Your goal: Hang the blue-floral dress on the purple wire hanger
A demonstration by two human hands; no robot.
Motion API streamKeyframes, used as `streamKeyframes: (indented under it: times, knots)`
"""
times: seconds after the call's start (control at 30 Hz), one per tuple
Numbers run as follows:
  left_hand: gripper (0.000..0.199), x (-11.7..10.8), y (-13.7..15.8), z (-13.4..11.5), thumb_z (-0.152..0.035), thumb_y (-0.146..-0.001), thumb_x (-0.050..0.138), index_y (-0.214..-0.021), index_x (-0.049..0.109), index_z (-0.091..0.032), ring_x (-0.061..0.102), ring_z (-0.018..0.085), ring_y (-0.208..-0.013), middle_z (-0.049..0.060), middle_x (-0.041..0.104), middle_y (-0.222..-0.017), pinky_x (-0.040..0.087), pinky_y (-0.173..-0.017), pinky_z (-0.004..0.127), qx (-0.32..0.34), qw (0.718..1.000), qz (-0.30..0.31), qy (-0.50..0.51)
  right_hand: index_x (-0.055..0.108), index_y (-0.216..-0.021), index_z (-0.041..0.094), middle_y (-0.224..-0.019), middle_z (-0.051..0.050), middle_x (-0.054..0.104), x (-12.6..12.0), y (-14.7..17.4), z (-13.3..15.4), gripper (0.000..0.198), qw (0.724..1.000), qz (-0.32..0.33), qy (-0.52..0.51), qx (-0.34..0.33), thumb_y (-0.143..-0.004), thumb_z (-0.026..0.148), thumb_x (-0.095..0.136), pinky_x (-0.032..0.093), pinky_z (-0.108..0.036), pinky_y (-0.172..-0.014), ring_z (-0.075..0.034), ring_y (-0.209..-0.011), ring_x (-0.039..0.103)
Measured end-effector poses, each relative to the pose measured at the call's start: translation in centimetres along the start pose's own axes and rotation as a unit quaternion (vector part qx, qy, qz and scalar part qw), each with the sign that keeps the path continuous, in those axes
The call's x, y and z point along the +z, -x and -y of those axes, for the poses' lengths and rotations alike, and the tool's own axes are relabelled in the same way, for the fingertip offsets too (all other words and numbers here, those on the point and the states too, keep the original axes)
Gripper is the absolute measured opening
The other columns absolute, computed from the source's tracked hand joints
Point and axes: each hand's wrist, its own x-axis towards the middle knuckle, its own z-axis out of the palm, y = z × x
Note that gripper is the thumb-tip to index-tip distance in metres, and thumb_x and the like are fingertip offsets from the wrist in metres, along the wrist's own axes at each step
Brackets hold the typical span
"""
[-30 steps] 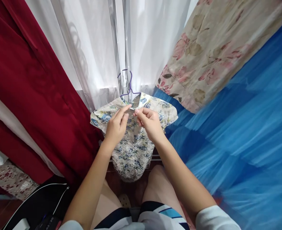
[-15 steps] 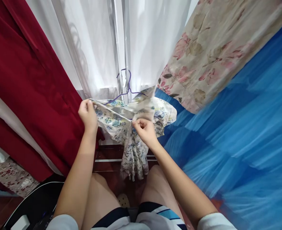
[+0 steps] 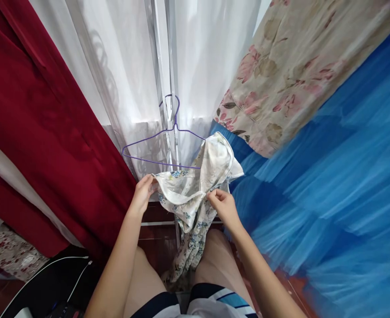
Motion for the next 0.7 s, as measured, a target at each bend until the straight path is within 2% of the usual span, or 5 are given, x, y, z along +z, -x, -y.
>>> streamKeyframes:
  times: [0.17,0.3,0.4,0.57,0.7]
  knots:
    - [0.02,5.8,5.5,-1.8,-0.037,-0.087,0.068,-0.093,0.071,-0.019,0.06,0.016,-0.089,0.004,0.066,-0.093,0.045,-0.085,0.026,0.096,0.97,0.216,-0.063,0.064,-0.088,0.016,-0.082,-0.005,0.067,-0.5,1.5,-0.4,0.028,0.984,0.065,0.165,0.021,-0.07,0.035,0.074,0.045,-0.031,-0.068,-0.021,-0.074,0.06]
    - [0.018,8.8,9.2,-2.7,-0.032,-0.093,0.06,-0.096,0.073,-0.019,0.058,0.019,-0.1,0.007,0.064,-0.098,0.042,-0.096,0.031,0.196,0.913,0.308,-0.18,0.062,-0.114,0.017,-0.11,-0.008,0.066,0.4,3.9,3.4,0.046,0.972,0.228,0.029,-0.059,-0.071,0.026,0.075,0.048,-0.038,-0.089,-0.026,-0.101,0.061]
    - [0.017,9.5,10.2,-2.8,-0.032,-0.091,0.063,-0.095,0.076,-0.022,0.054,0.021,-0.108,0.008,0.058,-0.103,0.039,-0.103,0.034,0.225,0.875,0.33,-0.274,0.065,-0.105,0.017,-0.097,-0.005,0.068,1.3,5.3,4.9,0.034,0.951,0.298,-0.083,0.008,-0.073,0.021,0.072,0.049,-0.036,-0.088,-0.023,-0.095,0.062]
    - [0.029,8.2,9.6,-1.8,-0.043,-0.095,0.055,-0.099,0.072,-0.019,0.054,0.023,-0.112,0.009,0.06,-0.111,0.038,-0.105,0.036,0.131,0.855,0.429,-0.261,0.068,-0.084,0.017,-0.073,-0.001,0.066,1.2,6.4,4.0,0.022,0.888,0.293,-0.287,0.208,-0.072,0.035,0.071,0.05,-0.032,-0.075,-0.019,-0.074,0.061]
    - [0.05,6.4,10.3,1.2,-0.058,-0.096,0.045,-0.119,0.066,-0.019,0.058,0.023,-0.104,0.009,0.066,-0.108,0.043,-0.099,0.036,-0.018,0.852,0.498,-0.162,0.072,-0.087,0.016,-0.077,-0.007,0.071,-1.7,6.9,4.2,0.048,0.809,0.358,-0.37,0.284,-0.083,0.061,0.056,0.052,-0.034,-0.078,-0.023,-0.078,0.067]
